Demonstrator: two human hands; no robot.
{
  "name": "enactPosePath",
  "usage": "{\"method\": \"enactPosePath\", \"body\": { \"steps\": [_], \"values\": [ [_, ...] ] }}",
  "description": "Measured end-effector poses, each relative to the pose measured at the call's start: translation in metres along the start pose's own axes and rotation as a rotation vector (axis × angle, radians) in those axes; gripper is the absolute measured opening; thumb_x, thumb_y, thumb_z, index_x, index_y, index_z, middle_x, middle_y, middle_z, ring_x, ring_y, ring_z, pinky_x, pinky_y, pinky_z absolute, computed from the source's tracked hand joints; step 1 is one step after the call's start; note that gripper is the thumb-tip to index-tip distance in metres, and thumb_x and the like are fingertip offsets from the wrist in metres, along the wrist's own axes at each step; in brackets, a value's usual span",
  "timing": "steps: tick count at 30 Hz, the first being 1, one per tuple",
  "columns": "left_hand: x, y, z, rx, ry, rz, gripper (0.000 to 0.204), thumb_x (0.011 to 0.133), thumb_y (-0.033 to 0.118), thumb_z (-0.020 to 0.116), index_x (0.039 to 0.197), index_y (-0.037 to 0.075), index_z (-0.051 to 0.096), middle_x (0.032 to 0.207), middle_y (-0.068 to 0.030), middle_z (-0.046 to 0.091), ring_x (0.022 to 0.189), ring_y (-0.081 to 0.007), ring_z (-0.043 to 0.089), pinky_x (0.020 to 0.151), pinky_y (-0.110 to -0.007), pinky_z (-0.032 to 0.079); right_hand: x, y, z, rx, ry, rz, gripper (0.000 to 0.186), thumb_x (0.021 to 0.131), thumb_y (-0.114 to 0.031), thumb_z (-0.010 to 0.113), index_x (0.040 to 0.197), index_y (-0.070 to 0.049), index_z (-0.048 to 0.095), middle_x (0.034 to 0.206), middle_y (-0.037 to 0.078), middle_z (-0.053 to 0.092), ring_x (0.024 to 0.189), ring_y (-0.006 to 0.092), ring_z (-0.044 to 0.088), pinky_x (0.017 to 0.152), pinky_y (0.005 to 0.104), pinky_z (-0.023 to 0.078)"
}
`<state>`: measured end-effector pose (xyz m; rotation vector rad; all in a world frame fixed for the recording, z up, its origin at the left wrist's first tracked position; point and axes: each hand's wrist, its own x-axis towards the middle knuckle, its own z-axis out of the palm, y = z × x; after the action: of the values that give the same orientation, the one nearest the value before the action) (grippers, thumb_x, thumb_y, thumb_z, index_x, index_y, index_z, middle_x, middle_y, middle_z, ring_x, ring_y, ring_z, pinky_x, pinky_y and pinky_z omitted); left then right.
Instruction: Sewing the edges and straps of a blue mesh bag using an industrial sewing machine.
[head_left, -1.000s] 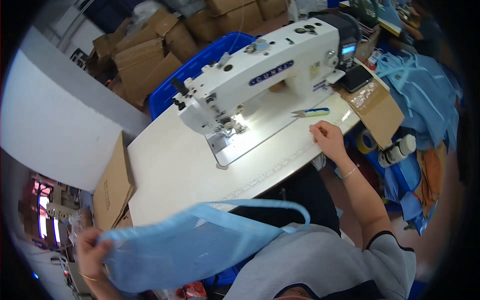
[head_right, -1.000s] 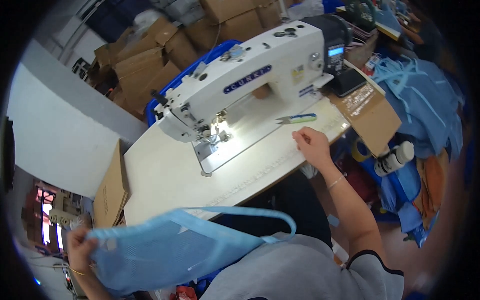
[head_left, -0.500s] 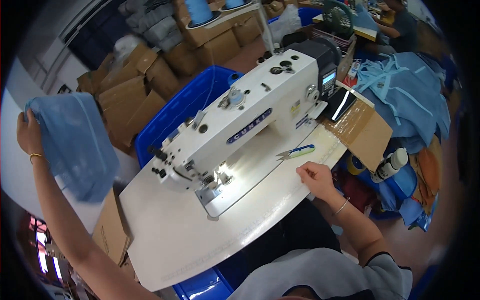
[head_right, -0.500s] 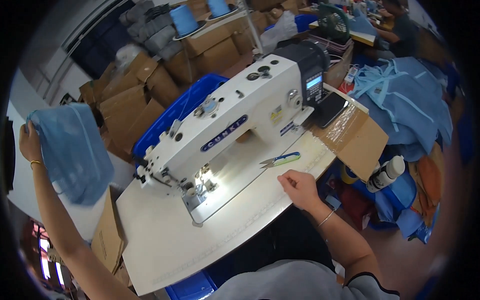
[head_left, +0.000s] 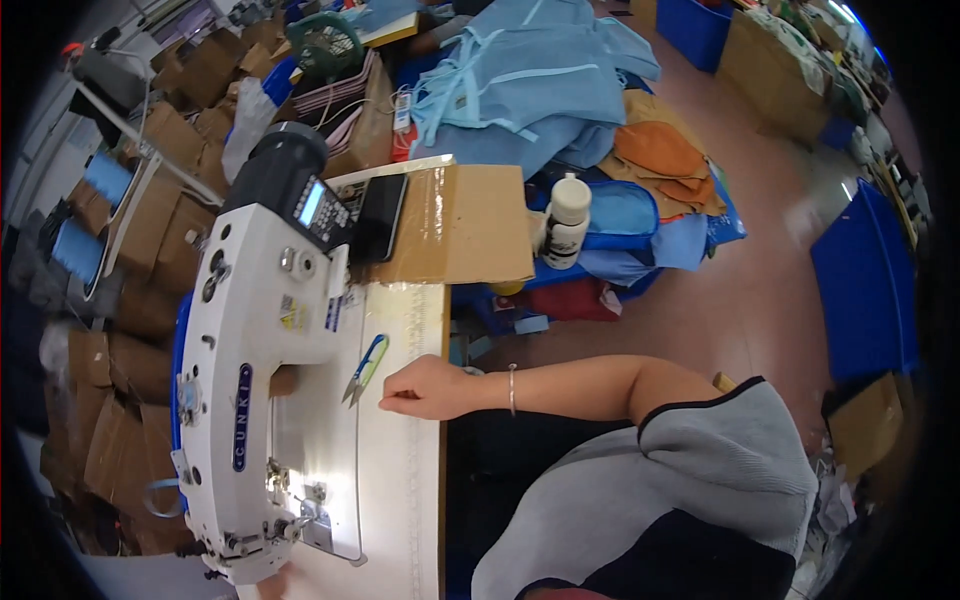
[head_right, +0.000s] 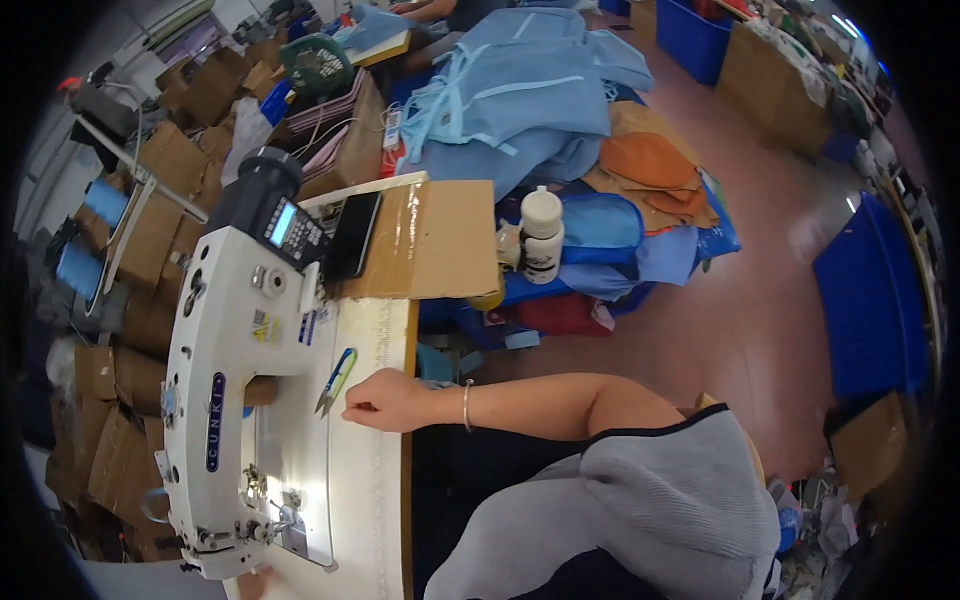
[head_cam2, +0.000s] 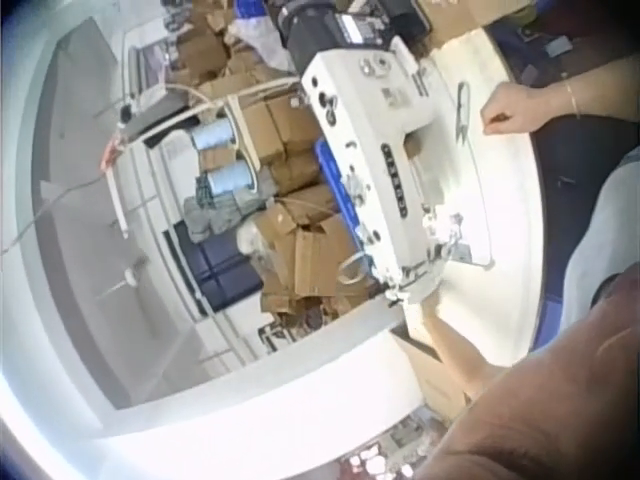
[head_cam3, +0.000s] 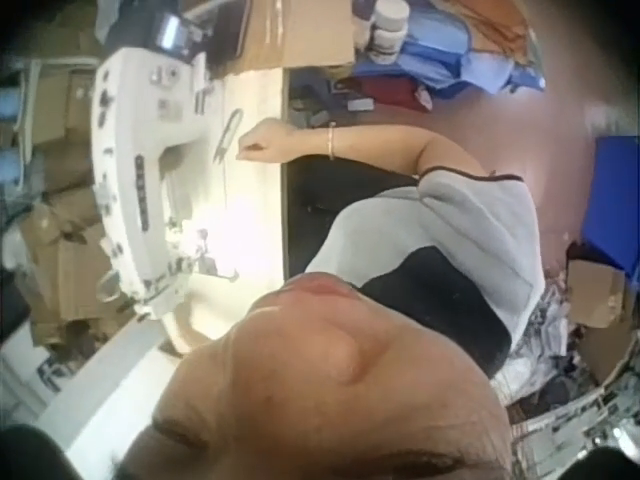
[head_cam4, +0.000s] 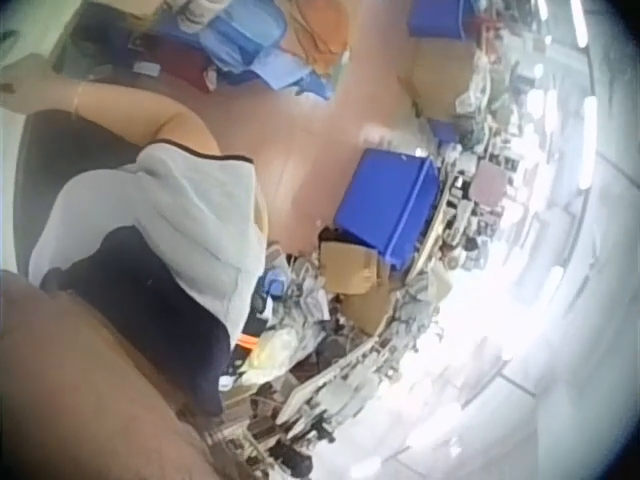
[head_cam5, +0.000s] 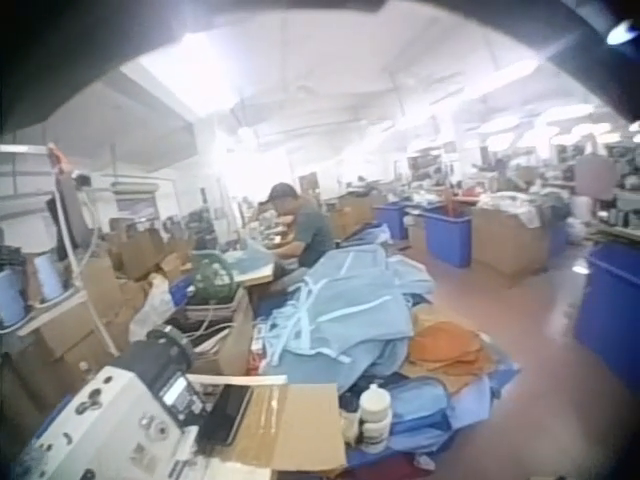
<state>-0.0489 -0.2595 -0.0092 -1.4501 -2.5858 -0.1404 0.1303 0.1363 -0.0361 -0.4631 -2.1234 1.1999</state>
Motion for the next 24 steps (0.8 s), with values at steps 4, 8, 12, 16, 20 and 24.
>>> {"method": "enactPosePath", "body": {
  "steps": [4,8,12,16,20,24],
  "values": [
    [0.013,0.020,0.013,-0.187,-0.141,-0.010,0.083,0.077,0.038,0.067,0.137,-0.005,0.030,0.145,-0.0270,0.029,0.135,-0.0422,0.025,0.110,-0.051,0.014,-0.016,-0.015,-0.035,0.206,0.034,0.066,0.019,0.088,-0.019,0.066,0.081,-0.002,0.064,0.064,0.009,0.062,0.055,0.0169,0.058,0.053,0.0295,0.044],
    [0.017,0.035,0.013,-0.332,-0.258,-0.097,0.097,0.077,0.051,0.067,0.144,-0.004,0.023,0.150,-0.0265,0.020,0.140,-0.0429,0.015,0.114,-0.053,0.004,-0.024,-0.014,-0.113,0.084,0.339,-0.078,0.013,0.088,-0.016,0.066,0.086,-0.003,0.069,0.068,0.003,0.066,0.060,0.0088,0.060,0.055,0.0242,0.048],
    [0.067,0.116,-0.018,0.020,-0.723,-0.019,0.092,0.080,0.039,0.070,0.145,-0.005,0.022,0.153,-0.0268,0.014,0.143,-0.0413,0.008,0.116,-0.051,0.002,-0.002,0.043,-0.248,0.142,0.881,0.306,0.016,0.088,-0.020,0.061,0.083,-0.006,0.067,0.068,0.003,0.061,0.065,0.0083,0.057,0.055,0.0254,0.044],
    [0.085,0.164,-0.024,-0.243,-0.429,0.467,0.085,0.083,0.026,0.067,0.146,-0.004,0.019,0.154,-0.0272,0.012,0.143,-0.0435,0.008,0.115,-0.055,0.006,-0.016,0.197,-0.402,0.984,1.305,0.500,0.018,0.087,-0.009,0.059,0.100,0.002,0.055,0.085,0.016,0.061,0.062,0.0206,0.056,0.055,0.0308,0.051],
    [0.094,0.163,-0.003,-0.130,-0.388,0.489,0.085,0.076,0.007,0.064,0.147,-0.004,0.018,0.154,-0.0253,0.013,0.143,-0.0449,0.009,0.115,-0.056,0.008,-0.048,0.269,-0.464,1.010,1.575,0.445,0.033,0.092,-0.015,0.057,0.120,-0.003,0.044,0.101,0.020,0.050,0.083,0.0327,0.057,0.071,0.0452,0.056],
    [0.088,0.162,-0.007,-0.048,-0.365,0.475,0.081,0.077,0.008,0.056,0.147,-0.004,0.018,0.154,-0.0239,0.015,0.143,-0.0449,0.008,0.115,-0.056,0.008,-0.041,0.259,-0.462,1.119,1.509,0.478,0.049,0.092,-0.026,0.059,0.132,-0.006,0.038,0.124,0.024,0.040,0.110,0.0377,0.047,0.088,0.0508,0.050]
  ]
}}
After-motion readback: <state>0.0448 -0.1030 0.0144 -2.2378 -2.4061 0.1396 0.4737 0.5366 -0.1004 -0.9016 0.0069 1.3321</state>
